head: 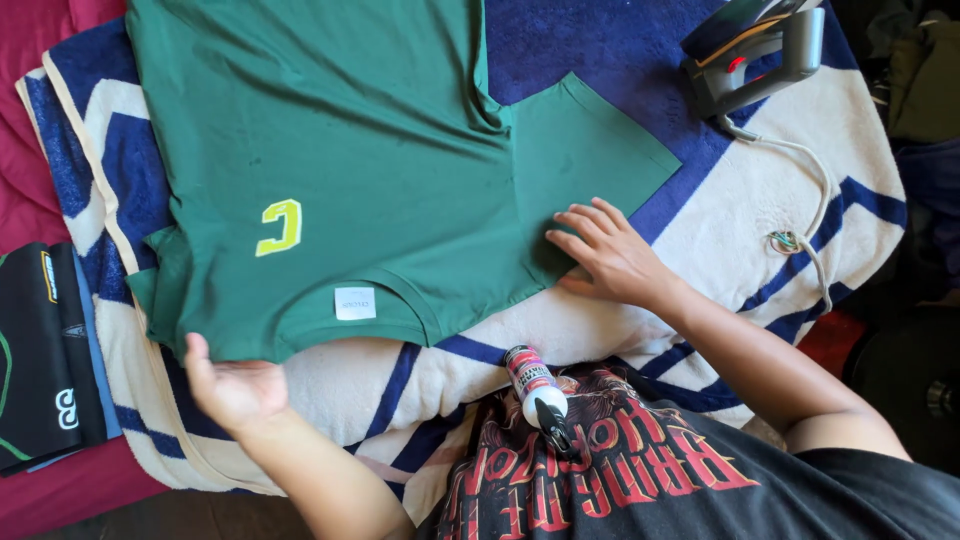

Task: Ironing a green t-shirt using a hand iron and a spray bottle.

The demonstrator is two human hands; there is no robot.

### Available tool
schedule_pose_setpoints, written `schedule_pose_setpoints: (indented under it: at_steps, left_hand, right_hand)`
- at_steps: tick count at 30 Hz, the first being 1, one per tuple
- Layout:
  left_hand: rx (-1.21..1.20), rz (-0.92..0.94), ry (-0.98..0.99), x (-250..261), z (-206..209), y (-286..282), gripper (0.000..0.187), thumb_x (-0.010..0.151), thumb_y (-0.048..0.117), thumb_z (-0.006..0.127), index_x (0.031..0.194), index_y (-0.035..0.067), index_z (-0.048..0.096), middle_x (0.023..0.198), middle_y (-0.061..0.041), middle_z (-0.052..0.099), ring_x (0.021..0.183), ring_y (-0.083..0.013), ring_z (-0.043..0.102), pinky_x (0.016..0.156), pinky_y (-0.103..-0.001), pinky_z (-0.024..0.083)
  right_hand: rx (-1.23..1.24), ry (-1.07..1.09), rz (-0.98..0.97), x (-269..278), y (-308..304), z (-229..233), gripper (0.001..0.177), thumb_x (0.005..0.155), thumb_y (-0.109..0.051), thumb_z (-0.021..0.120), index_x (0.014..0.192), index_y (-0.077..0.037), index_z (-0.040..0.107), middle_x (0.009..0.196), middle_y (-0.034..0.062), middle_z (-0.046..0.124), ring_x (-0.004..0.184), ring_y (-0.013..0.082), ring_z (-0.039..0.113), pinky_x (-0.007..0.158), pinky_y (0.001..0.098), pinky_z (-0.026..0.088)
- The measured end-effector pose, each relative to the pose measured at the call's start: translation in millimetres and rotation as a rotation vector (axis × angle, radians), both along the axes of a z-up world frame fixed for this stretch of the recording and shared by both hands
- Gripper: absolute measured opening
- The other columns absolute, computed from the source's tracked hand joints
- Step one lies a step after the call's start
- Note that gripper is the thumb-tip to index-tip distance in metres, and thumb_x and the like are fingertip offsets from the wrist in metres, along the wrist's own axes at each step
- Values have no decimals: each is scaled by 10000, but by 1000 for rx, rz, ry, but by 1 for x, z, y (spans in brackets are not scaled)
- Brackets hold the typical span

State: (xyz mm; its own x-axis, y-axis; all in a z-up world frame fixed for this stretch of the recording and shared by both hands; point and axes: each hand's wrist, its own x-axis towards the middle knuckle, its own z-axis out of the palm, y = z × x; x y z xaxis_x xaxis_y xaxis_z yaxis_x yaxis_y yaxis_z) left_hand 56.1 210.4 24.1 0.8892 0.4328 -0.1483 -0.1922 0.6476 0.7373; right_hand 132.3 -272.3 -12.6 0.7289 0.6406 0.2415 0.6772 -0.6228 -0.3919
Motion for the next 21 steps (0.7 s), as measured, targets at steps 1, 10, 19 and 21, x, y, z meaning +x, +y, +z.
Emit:
schedule_pose_setpoints:
  at_steps: [1, 10, 19, 21]
  left_hand:
    - [1, 1, -2, 4, 5, 1, 566, 1034, 320, 613, 1514, 43, 496, 1535, -88, 566, 1397, -253, 572, 1189, -485, 471]
    - [-26, 46, -222, 38, 28, 135, 305, 1112, 262, 567, 1195, -25, 623, 1196, -174, 682, 1084, -297, 657, 982, -424, 530]
    - [99, -191, -262, 242, 23, 194, 307, 1139, 250, 593, 1256, -34, 593, 1213, -163, 645, 1101, -280, 637, 987, -409, 521]
    - [126, -241, -273, 294, 24, 172, 309, 1145, 247, 599, 1270, -36, 586, 1217, -161, 636, 1105, -276, 633, 989, -405, 519]
  right_hand:
    - [1, -2, 1, 3, -2, -6, 645, 710, -276, 821, 1280, -55, 617, 1358, 185, 578, 1314, 369, 508, 1151, 561, 325]
    - [-22, -276, -223, 25, -7, -6, 485, 766, -36, 717, 1249, -78, 710, 1363, 127, 674, 1291, 319, 600, 1155, 492, 422]
    - [576, 169, 177, -18, 81, 69, 316, 845, 19, 674, 1158, 23, 721, 1125, 171, 761, 1011, 328, 750, 923, 375, 593]
    - [815, 592, 434, -29, 83, 89, 286, 997, 11, 578, 1261, 71, 671, 1246, 190, 721, 1143, 309, 736, 1013, 364, 586]
